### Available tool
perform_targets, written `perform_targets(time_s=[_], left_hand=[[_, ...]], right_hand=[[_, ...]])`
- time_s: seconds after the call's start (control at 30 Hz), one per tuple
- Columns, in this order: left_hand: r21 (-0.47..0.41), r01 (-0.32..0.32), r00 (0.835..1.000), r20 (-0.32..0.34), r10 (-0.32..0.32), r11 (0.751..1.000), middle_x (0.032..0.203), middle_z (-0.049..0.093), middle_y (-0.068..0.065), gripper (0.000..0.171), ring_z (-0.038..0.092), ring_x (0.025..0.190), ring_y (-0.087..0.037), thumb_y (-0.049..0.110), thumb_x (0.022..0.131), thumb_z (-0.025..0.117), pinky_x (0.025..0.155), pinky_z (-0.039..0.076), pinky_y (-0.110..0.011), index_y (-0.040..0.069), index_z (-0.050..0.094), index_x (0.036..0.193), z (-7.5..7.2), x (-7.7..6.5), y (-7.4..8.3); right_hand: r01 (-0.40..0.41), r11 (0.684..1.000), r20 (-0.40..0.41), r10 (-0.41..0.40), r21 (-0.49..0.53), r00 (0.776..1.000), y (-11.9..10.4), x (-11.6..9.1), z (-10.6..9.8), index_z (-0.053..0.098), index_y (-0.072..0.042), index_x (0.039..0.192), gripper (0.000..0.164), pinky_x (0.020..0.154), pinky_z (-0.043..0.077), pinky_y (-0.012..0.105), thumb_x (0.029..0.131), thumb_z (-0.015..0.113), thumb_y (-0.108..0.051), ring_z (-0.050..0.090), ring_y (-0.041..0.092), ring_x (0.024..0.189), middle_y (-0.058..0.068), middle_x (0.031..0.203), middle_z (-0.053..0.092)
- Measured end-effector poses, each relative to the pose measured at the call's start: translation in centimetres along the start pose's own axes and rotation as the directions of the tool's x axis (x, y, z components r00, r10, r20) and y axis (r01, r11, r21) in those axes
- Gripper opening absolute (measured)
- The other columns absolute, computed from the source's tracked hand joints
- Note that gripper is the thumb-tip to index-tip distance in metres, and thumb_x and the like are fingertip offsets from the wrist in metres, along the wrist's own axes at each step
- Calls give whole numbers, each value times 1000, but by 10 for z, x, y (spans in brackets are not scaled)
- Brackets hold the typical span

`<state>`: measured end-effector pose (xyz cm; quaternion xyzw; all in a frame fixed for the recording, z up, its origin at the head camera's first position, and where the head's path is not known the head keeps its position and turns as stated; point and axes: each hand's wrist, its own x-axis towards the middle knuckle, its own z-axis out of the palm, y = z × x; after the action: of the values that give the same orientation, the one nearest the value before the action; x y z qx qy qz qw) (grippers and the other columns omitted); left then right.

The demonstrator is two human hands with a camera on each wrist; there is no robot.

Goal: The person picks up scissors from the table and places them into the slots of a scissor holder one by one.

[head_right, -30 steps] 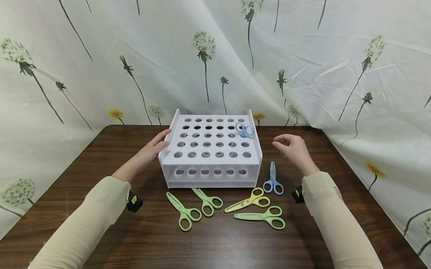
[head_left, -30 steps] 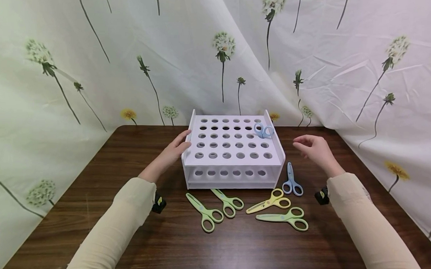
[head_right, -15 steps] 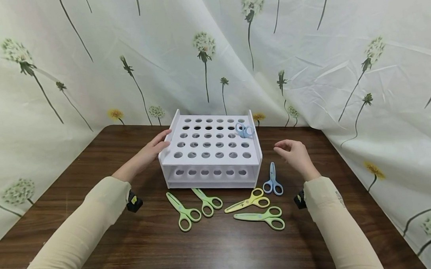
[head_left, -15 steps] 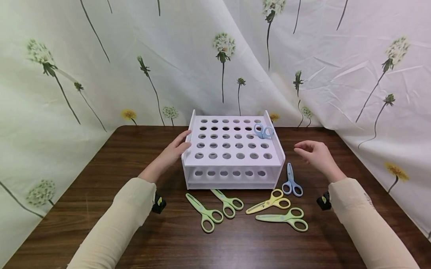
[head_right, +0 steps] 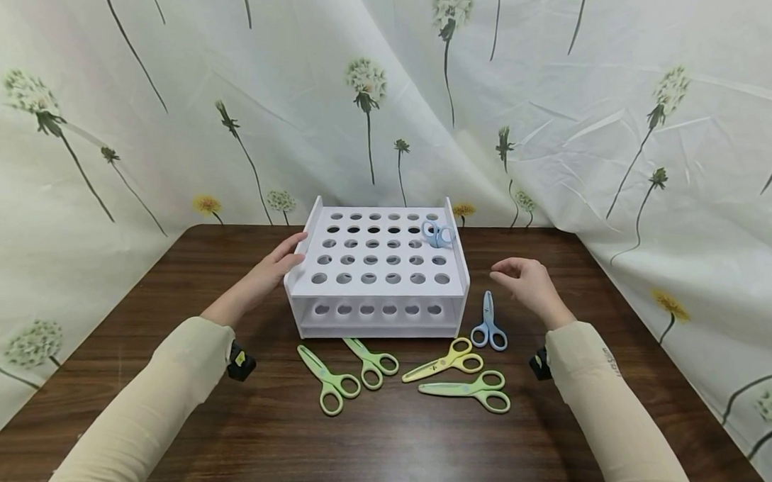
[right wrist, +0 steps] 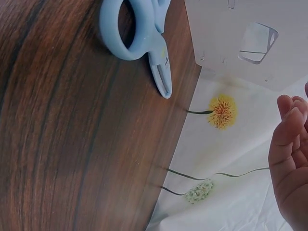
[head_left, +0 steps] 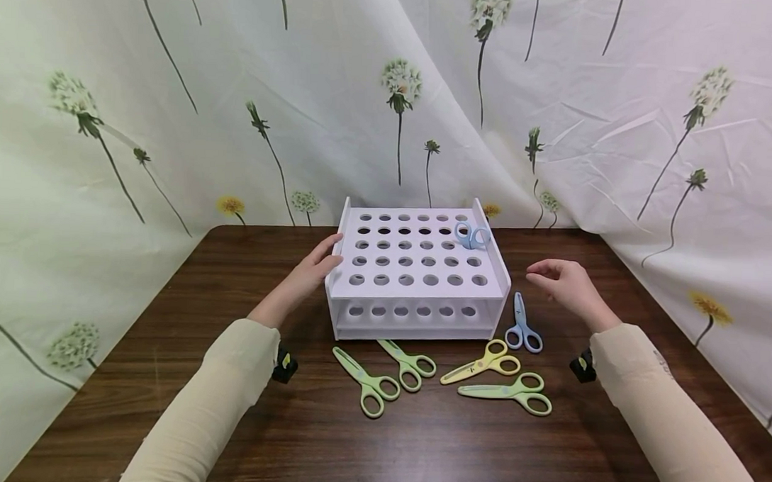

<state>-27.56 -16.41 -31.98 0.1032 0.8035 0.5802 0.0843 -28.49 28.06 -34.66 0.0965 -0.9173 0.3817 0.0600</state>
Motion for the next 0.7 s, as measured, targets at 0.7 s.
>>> perform_targets(time_s=[0.7], left_hand=[[3, -2, 1000, 4, 2, 1000, 151, 8, -17, 54, 21, 130, -36, 22, 99, 39, 102, 19, -52, 15, 17, 148, -3, 2, -4]], right_hand=[[-2, 1000, 95, 2, -3, 996, 6, -7, 2, 63, 3, 103, 26, 49, 44, 31, 89, 62, -19, 52, 22, 58, 17, 76, 59]])
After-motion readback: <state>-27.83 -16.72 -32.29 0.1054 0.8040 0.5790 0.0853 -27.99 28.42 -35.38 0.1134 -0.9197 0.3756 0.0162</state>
